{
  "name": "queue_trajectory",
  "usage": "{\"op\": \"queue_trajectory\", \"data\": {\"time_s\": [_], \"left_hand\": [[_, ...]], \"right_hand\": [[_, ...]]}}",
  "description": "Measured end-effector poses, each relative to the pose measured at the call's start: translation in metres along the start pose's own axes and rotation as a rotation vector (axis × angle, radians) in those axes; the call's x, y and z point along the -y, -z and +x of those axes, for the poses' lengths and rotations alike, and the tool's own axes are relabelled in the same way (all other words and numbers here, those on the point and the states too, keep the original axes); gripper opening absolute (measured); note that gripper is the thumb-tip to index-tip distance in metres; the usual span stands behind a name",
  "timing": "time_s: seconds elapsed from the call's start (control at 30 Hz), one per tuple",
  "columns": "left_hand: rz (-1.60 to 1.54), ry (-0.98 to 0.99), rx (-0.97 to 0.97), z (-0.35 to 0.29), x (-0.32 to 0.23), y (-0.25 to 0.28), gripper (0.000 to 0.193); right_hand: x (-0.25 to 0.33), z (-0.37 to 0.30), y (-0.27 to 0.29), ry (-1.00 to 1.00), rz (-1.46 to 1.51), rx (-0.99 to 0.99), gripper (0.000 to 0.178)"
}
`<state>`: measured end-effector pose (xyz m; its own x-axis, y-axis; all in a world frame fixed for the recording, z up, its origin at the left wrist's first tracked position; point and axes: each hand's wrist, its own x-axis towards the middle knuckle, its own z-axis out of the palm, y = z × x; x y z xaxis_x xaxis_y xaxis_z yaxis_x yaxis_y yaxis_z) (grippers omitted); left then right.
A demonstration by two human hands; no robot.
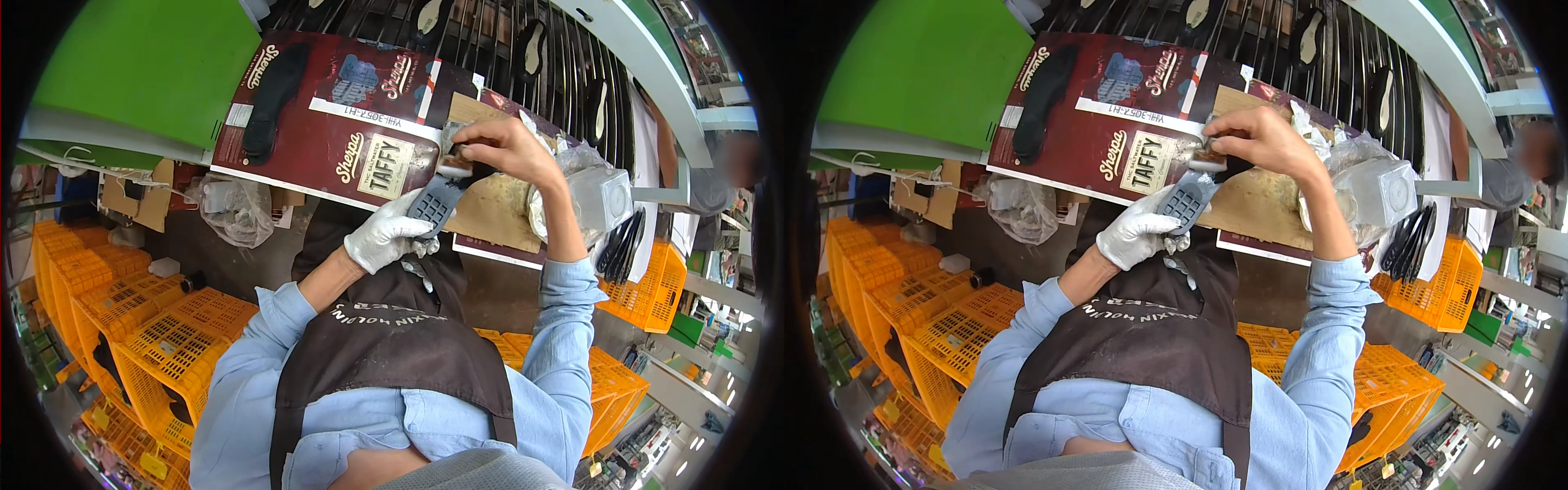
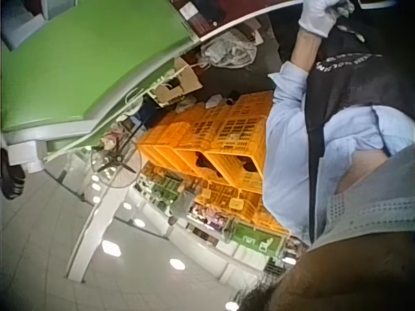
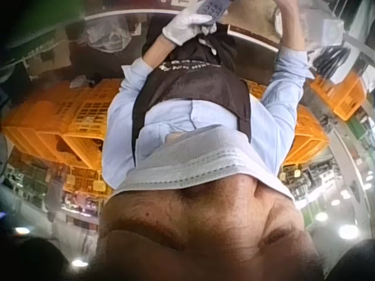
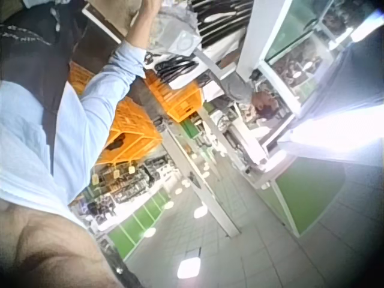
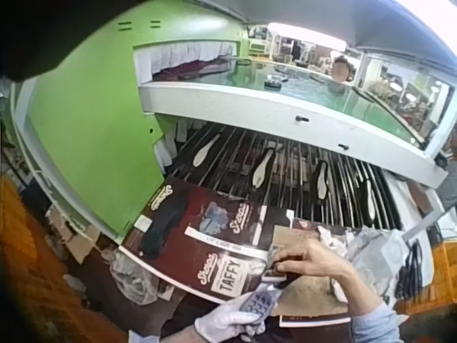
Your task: The person applies liquid to shoe outsoles with a small applicator and places the outsoles onto a conveyor belt.
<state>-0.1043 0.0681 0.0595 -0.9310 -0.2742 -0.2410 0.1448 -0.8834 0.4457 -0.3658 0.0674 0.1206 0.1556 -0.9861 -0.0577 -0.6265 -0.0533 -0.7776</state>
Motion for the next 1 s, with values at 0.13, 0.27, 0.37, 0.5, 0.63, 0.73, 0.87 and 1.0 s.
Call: {"op": "queue_trajectory", "data": {"time_s": [0.13,0.27,0.37,0.5,0.63,0.73,0.87,1.0], "left_hand": [[-0.024,0.002,-0.005,0.000,0.000,-0.004,0.048],[0.090,-0.027,-0.034,-0.002,0.002,-0.004,0.058],[0.107,-0.014,-0.009,-0.002,-0.001,-0.008,0.059],[0.060,-0.006,-0.067,-0.005,0.001,-0.010,0.049],[0.084,-0.036,-0.051,-0.004,-0.001,-0.011,0.049],[0.075,-0.010,-0.062,-0.004,0.000,-0.013,0.046],[0.063,-0.032,-0.075,-0.005,0.001,-0.011,0.043],[0.052,-0.021,-0.064,-0.004,-0.002,-0.014,0.043]], "right_hand": [[-0.011,0.004,0.003,-0.191,0.049,-0.378,0.020],[0.025,-0.005,-0.012,-0.037,0.157,0.076,0.022],[0.008,0.000,-0.020,-0.051,0.003,-0.188,0.022],[0.018,-0.011,-0.017,-0.112,0.340,-0.117,0.022],[0.025,-0.004,-0.029,-0.057,0.085,-0.094,0.020],[0.026,-0.009,-0.021,-0.162,0.266,-0.188,0.020],[0.038,-0.011,-0.033,0.059,0.066,-0.036,0.022],[0.027,-0.025,-0.023,0.099,-0.358,-0.508,0.021]]}}
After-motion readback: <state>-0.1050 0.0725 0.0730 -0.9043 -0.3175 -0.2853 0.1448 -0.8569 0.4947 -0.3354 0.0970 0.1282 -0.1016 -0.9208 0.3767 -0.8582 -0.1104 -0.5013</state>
